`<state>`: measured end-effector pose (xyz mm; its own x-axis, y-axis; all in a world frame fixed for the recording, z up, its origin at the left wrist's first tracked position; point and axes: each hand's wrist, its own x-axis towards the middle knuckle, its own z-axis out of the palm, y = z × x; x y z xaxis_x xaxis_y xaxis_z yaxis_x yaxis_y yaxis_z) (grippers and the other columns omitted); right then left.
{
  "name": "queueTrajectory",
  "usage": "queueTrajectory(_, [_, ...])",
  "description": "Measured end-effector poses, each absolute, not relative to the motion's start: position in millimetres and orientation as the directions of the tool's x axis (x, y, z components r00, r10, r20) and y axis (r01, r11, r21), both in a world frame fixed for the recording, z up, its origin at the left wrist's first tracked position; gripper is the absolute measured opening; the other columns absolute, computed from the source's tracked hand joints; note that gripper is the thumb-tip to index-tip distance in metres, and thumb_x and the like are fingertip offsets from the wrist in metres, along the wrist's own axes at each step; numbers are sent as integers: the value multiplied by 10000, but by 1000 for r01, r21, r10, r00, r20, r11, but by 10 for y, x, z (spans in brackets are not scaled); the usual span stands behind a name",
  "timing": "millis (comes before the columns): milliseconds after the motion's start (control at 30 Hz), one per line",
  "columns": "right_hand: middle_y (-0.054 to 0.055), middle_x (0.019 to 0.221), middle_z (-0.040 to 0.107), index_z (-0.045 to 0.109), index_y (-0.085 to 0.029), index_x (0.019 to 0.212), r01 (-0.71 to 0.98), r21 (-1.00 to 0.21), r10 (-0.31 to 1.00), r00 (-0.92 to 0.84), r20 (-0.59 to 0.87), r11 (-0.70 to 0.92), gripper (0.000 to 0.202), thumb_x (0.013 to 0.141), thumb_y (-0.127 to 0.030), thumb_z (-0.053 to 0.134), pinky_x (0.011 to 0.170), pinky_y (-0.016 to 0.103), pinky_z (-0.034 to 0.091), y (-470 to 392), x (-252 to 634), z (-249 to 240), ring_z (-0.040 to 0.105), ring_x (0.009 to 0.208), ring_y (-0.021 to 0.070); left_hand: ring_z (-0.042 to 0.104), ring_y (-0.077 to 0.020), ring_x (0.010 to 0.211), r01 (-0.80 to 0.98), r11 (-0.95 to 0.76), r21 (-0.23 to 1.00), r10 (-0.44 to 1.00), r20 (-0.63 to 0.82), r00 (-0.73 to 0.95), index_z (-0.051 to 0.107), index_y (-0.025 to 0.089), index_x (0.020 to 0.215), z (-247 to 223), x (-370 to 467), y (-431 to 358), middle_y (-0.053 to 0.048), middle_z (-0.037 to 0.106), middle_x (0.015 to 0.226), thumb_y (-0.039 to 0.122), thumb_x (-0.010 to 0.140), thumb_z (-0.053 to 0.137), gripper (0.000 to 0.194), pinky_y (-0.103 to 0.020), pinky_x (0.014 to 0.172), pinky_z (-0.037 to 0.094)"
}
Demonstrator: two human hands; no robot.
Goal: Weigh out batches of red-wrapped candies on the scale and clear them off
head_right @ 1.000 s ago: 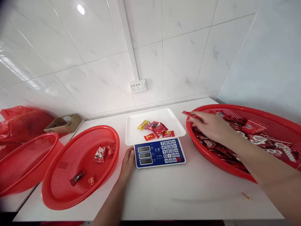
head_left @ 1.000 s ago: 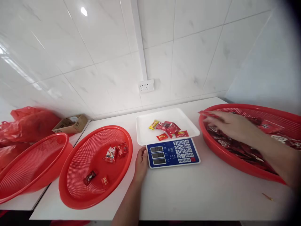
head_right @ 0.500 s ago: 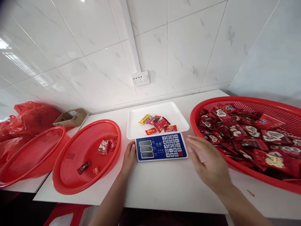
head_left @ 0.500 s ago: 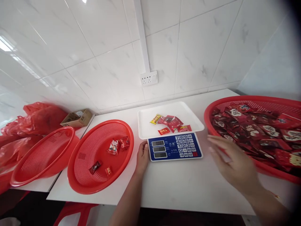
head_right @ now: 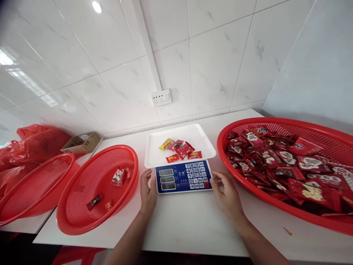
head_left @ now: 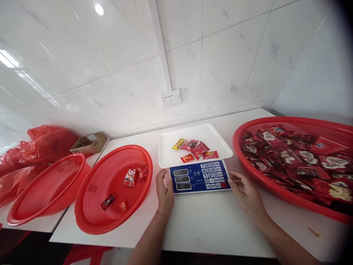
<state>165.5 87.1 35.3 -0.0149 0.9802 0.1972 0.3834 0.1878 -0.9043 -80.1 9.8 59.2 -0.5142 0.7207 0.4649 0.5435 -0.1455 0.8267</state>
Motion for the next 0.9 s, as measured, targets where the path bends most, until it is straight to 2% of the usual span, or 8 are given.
queueTrajectory(67, [65, 978, 608, 540, -224, 1033, 336, -928, 987, -21, 161, 159, 337, 792, -456, 494, 795, 385, 501, 898, 1664, 339, 598, 838, 211, 453, -221, 1141, 687, -183, 703, 685, 592, -424, 505, 196, 1121, 636, -772, 93, -112, 503, 1172, 278, 908, 453, 234, -399, 976, 360])
queueTrajectory(167, [69, 961, 621, 529, -230, 1025, 230, -969, 996, -32, 81, 86, 337, 780, -461, 511, 788, 391, 517, 930, 1676, 320, 610, 874, 229, 501, -225, 1059, 803, -222, 554, 705, 660, -261, 567, 198, 1044, 781, -716, 156, -99, 577, 1076, 236, 896, 468, 182, -393, 923, 398])
queueTrajectory(300, [75, 997, 617, 512, -246, 1032, 165, -984, 996, -72, 57, 68, 324, 780, -450, 526, 839, 422, 503, 965, 1686, 286, 595, 959, 247, 526, -245, 983, 856, -216, 469, 793, 597, -126, 605, 221, 1055, 1065, -637, 389, -73, 638, 1028, 255, 888, 485, 208, -409, 890, 402])
queueTrajectory(500, [92, 1077, 598, 504, -241, 1050, 161, -986, 997, -63, 40, 50, 356, 776, -468, 523, 874, 436, 489, 987, 1710, 234, 589, 990, 249, 447, -311, 1136, 881, -226, 415, 887, 461, 10, 610, 275, 1117, 1241, -597, 691, -61, 628, 1126, 280, 825, 585, 293, -507, 994, 287])
queueTrajectory(633, [94, 1085, 608, 525, -237, 1019, 147, -988, 999, -42, 32, 38, 380, 740, -494, 551, 882, 435, 489, 986, 1708, 253, 597, 989, 256, 536, -267, 1021, 889, -207, 409, 890, 456, -3, 642, 276, 1030, 1239, -601, 701, -43, 678, 949, 218, 840, 555, 216, -505, 1011, 259])
queueTrajectory(733, [86, 1062, 615, 516, -238, 1034, 144, -989, 997, -66, 31, 40, 377, 748, -482, 547, 873, 420, 496, 976, 1701, 299, 596, 990, 250, 569, -228, 954, 874, -231, 428, 850, 525, -33, 642, 242, 1001, 1311, -616, 603, -37, 683, 921, 206, 866, 522, 184, -465, 1003, 285])
queueTrajectory(833, [82, 1059, 611, 514, -244, 1028, 161, -986, 998, -53, 34, 42, 357, 754, -471, 543, 865, 416, 501, 967, 1705, 331, 592, 997, 252, 580, -206, 919, 817, -232, 527, 761, 622, -185, 620, 211, 1024, 1405, -655, 389, -55, 664, 953, 237, 881, 509, 183, -386, 913, 392])
queueTrajectory(900, [83, 1067, 608, 515, -250, 1025, 175, -984, 998, -44, 33, 40, 345, 758, -468, 538, 869, 428, 499, 965, 1710, 334, 587, 1007, 257, 582, -197, 878, 769, -195, 609, 724, 618, -306, 605, 204, 1028, 1424, -688, 194, -61, 649, 936, 275, 891, 497, 188, -331, 806, 447])
